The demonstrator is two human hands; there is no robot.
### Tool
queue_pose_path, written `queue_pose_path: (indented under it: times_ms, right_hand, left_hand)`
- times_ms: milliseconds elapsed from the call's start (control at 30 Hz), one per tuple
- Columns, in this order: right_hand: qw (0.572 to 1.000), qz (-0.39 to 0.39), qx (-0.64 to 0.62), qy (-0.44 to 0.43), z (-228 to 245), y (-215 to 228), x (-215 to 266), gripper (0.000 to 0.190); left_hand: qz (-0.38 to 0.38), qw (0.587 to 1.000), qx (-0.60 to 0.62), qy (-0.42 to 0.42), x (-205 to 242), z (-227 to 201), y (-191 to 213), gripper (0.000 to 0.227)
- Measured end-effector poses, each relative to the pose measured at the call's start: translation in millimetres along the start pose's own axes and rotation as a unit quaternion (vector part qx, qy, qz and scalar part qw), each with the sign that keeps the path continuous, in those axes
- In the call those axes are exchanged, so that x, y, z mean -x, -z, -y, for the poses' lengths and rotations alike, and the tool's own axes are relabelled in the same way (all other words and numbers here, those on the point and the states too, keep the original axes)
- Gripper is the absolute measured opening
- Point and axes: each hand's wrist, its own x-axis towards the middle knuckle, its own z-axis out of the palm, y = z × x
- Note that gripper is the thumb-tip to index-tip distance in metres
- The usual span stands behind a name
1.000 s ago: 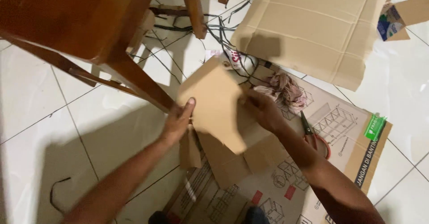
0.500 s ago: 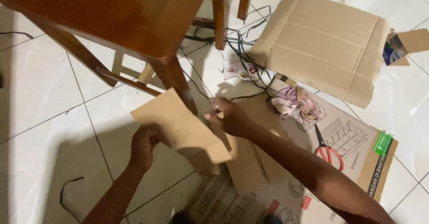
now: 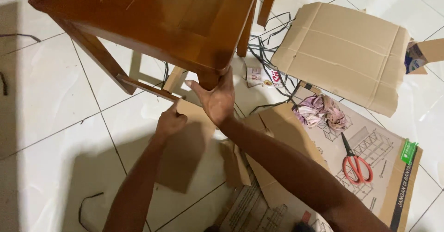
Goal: Wrapping wooden chair components with cardboard for protection using scissors
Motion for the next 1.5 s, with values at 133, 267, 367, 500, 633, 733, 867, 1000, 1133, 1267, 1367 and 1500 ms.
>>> queue_pose_path:
  times_ms: [133, 267, 367, 500, 633, 733, 867, 1000, 1133, 1267, 1367, 1500]
  right_hand:
    - [0.996, -0.047, 0.019, -0.079, -27.2, -20.8, -6.7, 0.071]
    - [0.978, -0.088, 0.028, -0.186, -48.1, -42.9, 1.4, 0.048]
    - [0.980, -0.097, -0.006, -0.172, -53.5, -32.8, 2.9, 0.049]
    - [0.994, -0.037, -0.018, -0.105, -61.8, -6.9, 7.2, 0.048]
    - [0.999, 0.008, -0.043, 0.020, -86.2, 34.3, 6.8, 0.046]
    - [0.994, 0.053, -0.078, 0.054, -105.2, 68.0, -9.5, 0.043]
    - [0.971, 0.163, -0.171, -0.020, -131.5, 120.4, -33.7, 0.038]
    - [0.936, 0.243, -0.243, -0.080, -140.2, 156.5, -49.8, 0.035]
    - [0.938, 0.244, -0.222, -0.106, -85.5, 172.8, -53.2, 0.024]
    - [0.991, 0.075, -0.032, -0.101, -106.5, 143.6, 9.9, 0.115]
    - [0.989, 0.005, -0.006, -0.151, -149.6, 131.4, 84.2, 0.067]
    - [0.985, 0.029, -0.096, -0.142, -133.9, 125.4, 126.9, 0.063]
  left_hand:
    - [0.047, 0.979, -0.190, -0.061, -31.8, 16.2, -12.2, 0.068]
    - [0.044, 0.970, -0.227, -0.079, -41.8, 20.3, -20.3, 0.050]
    - [0.027, 0.974, -0.217, -0.061, -40.6, 18.8, -30.4, 0.043]
    - [0.021, 0.973, -0.223, -0.057, -42.3, 25.6, -50.8, 0.051]
    - [0.006, 0.985, -0.136, -0.105, 46.3, -50.3, -25.0, 0.071]
    - [0.003, 0.988, -0.112, -0.110, 28.0, -36.5, -64.0, 0.065]
    - [0.053, 0.987, -0.122, -0.091, 22.6, -31.0, -105.4, 0.051]
    - [0.057, 0.989, -0.111, -0.077, 12.6, -28.1, -129.7, 0.060]
    - [0.013, 0.999, 0.021, -0.039, 44.3, -35.1, -106.0, 0.062]
    - [-0.116, 0.969, 0.205, 0.071, 100.7, -63.7, -50.9, 0.067]
    - [-0.258, 0.885, 0.368, 0.119, 91.9, -24.5, -49.6, 0.064]
    - [-0.265, 0.754, 0.576, 0.172, 91.2, 10.4, -49.0, 0.064]
